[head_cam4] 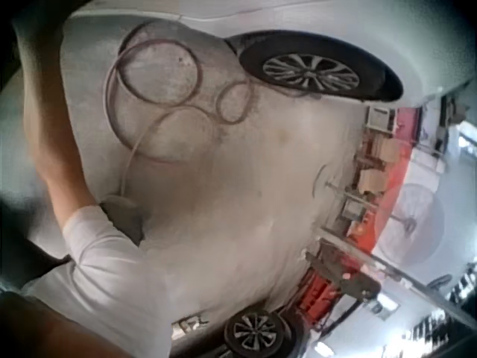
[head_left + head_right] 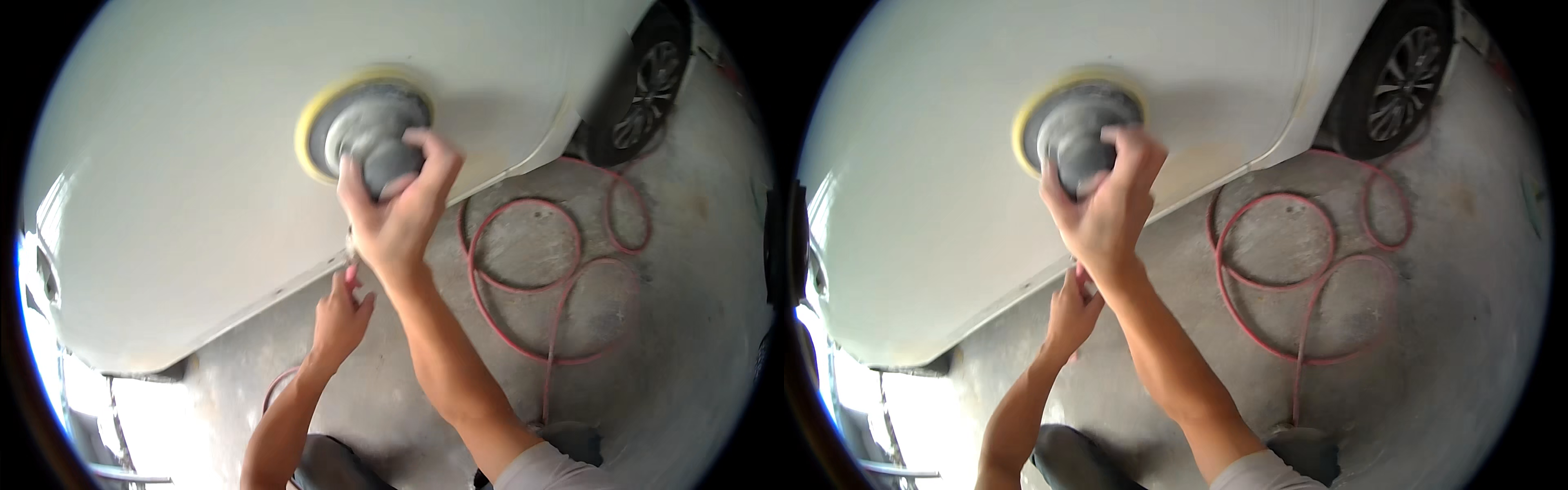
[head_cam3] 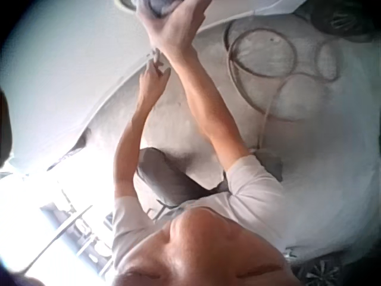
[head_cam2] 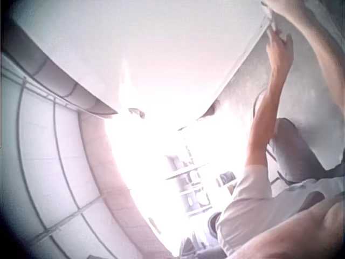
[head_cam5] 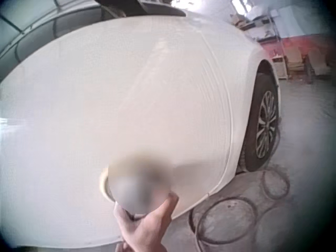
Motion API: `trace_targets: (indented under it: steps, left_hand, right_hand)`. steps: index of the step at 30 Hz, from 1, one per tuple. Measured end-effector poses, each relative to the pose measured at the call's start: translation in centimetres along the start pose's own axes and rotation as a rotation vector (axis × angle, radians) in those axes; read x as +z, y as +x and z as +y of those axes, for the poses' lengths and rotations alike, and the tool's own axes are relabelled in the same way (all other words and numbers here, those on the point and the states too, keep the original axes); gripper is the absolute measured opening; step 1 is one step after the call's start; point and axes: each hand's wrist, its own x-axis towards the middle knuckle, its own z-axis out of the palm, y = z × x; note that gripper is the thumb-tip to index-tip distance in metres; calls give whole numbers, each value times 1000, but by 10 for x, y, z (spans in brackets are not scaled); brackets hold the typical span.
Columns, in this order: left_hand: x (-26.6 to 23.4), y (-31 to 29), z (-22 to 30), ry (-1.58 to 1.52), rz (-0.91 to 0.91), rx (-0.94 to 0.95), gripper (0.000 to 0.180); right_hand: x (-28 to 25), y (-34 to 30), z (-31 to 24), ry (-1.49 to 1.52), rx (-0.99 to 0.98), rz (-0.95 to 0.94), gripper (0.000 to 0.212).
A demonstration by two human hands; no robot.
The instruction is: The person uses a pneumatic orbital polisher to sand the side panels of a white car. They briefly stop to swap the sanding disc for a fresh one, then resume polishing the same area.
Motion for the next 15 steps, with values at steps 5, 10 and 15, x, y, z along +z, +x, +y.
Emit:
trace_targets:
  steps: [5, 10, 15]
  left_hand:
    - [19, -7, 3, -81, 31, -62, 42]
    - [32, -6, -33, 4, -61, 183, 49]
    - [22, -3, -9, -271, -2, 180, 32]
  right_hand:
    - [5, 16, -27, 79, 5, 47, 66]
    - [19, -36, -34, 76, -106, -122, 66]
    - [-11, 37, -4, 126, 93, 39, 54]
